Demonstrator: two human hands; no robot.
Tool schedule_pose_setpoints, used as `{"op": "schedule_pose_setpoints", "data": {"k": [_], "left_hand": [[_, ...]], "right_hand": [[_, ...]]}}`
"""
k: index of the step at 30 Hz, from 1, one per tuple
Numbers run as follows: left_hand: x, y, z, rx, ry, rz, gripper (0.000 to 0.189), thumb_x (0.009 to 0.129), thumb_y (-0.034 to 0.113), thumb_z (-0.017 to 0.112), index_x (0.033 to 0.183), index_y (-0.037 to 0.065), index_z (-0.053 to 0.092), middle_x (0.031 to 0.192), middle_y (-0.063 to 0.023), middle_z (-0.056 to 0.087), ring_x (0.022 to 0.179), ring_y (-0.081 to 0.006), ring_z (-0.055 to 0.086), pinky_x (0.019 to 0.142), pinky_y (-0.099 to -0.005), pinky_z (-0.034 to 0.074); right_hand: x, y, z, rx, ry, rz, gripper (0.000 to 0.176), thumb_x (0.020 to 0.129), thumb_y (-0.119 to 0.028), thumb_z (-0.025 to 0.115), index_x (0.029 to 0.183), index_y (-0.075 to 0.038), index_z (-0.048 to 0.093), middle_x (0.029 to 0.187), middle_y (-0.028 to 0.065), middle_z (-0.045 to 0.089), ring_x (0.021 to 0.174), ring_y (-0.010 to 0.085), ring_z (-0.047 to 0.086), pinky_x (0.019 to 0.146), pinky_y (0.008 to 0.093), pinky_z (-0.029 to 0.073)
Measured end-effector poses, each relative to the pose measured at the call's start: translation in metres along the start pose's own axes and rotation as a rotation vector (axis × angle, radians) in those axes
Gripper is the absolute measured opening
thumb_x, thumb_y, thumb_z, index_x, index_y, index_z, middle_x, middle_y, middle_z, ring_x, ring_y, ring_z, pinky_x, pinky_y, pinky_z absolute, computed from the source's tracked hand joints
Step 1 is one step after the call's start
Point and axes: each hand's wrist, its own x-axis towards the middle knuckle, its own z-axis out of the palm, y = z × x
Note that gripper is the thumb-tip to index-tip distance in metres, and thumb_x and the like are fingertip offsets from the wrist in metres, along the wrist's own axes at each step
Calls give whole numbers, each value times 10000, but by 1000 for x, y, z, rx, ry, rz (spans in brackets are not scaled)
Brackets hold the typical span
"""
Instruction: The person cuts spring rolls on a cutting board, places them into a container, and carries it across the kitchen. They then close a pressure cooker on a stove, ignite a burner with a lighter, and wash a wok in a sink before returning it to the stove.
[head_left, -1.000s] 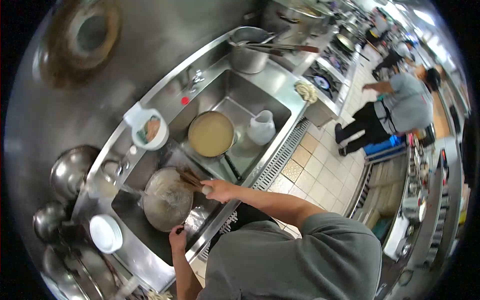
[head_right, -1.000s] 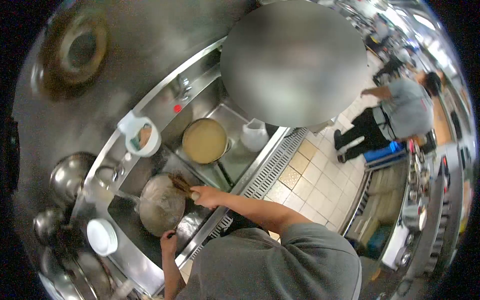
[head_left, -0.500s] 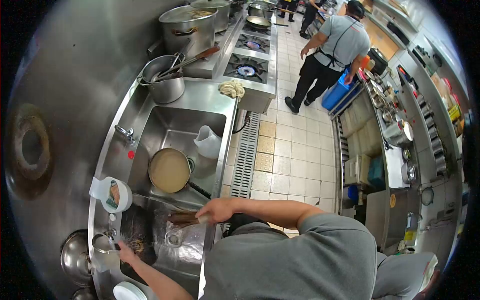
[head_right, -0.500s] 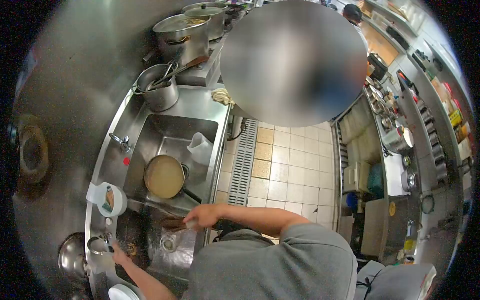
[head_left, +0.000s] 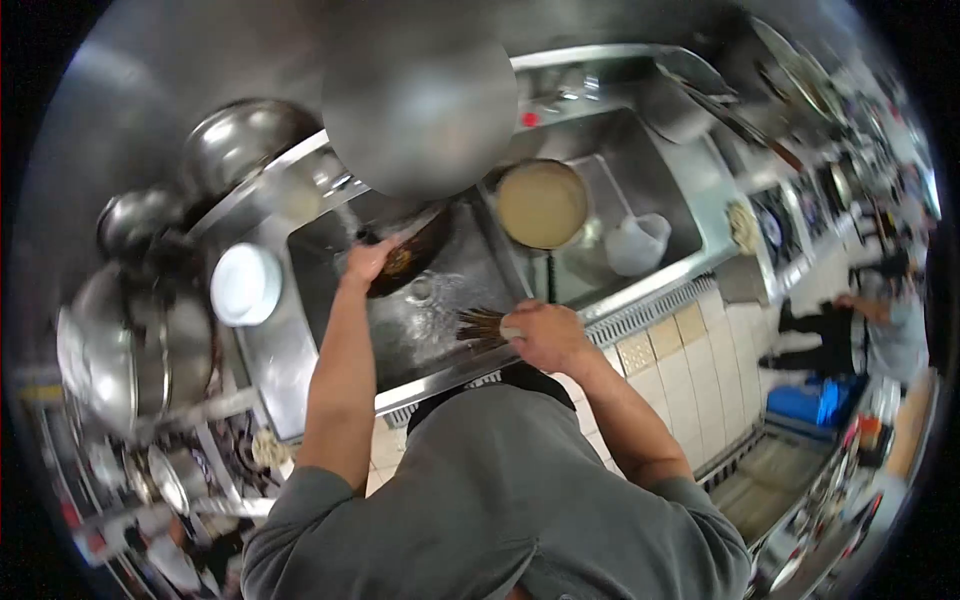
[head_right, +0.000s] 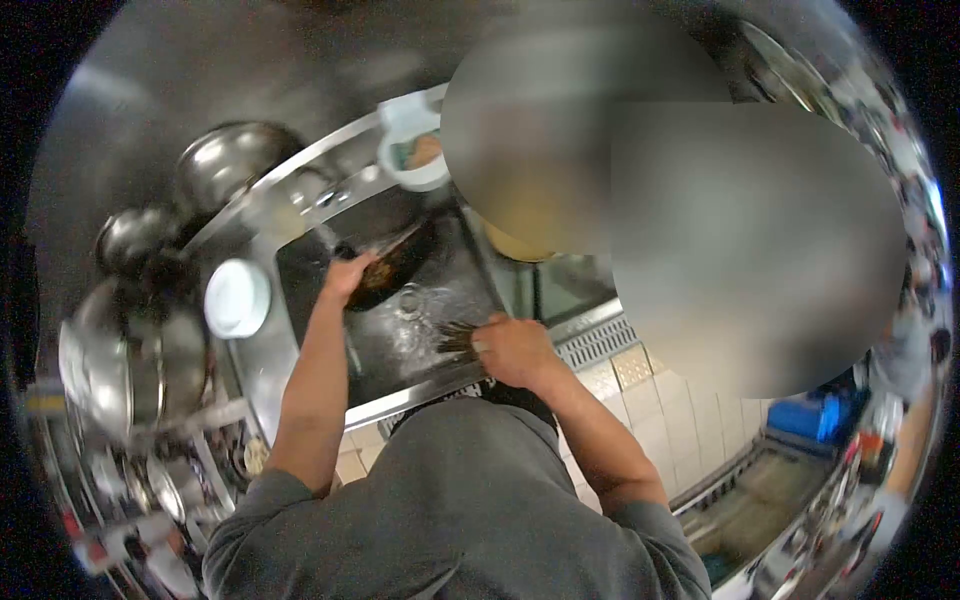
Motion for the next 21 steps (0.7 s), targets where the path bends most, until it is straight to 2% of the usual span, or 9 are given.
{"op": "schedule_pose_setpoints", "data": {"k": [3,4,5,6,10,12,17,20,21], "left_hand": [[-86,88,-25,-147,-131,-118,766,787,637,706,1174,-24,692,1128,-203,701,1082,-253,653,948,-381,495],[-55,64,-9,-28,-148,-115,804,786,650,700,1176,-53,671,1165,-216,684,1097,-272,644,962,-393,488],[-25,40,8,91,-165,-110,844,785,662,695,1179,-82,649,1202,-230,666,1112,-291,634,977,-404,482],[-46,50,7,24,16,-133,828,799,640,693,1218,-72,629,1237,-238,647,1130,-333,630,986,-420,481],[-81,43,36,-91,123,-88,808,815,636,661,1185,-83,645,1258,-276,622,1181,-377,607,994,-429,482],[-87,36,32,-162,90,-109,853,829,640,655,1212,-120,599,1249,-293,616,1187,-396,596,1017,-421,467],[-95,31,-12,-371,147,-170,827,799,663,672,1116,-100,660,1192,-274,653,1148,-378,623,968,-400,490],[-69,13,-14,-369,300,-203,702,774,629,678,1011,-30,724,1120,-257,687,1091,-356,656,915,-394,506],[-59,8,-11,-385,286,-204,702,774,629,678,1011,-30,724,1120,-257,687,1091,-356,656,915,-394,506]], "right_hand": [[44,1,27,-144,-5,-22,225,820,-215,601,1011,-153,703,1088,104,678,1002,324,659,827,472,547],[61,4,41,-162,-27,-53,211,818,-218,608,994,-154,706,1126,108,667,1025,340,647,836,480,539],[85,9,62,-246,-211,109,197,837,-220,588,953,-112,704,1120,153,669,1023,358,648,845,489,540],[90,2,66,-260,-166,72,237,861,-225,562,970,-84,718,1101,206,672,993,386,657,856,497,540],[103,33,109,-338,-224,7,270,862,-202,578,1041,-78,737,1103,226,680,1029,405,659,911,485,531],[114,53,130,-483,-460,4,269,836,-191,621,1036,-53,736,1123,232,678,1075,401,645,946,465,518],[138,59,123,-534,-517,-39,269,806,-163,625,991,3,727,1047,235,694,1034,404,656,948,456,516],[158,47,106,-562,-515,-28,295,865,-214,640,1045,3,726,1153,204,687,1080,365,658,908,437,545],[166,49,109,-405,-402,-102,299,830,-197,641,1037,4,720,1069,210,693,1019,394,660,893,453,540]]}}
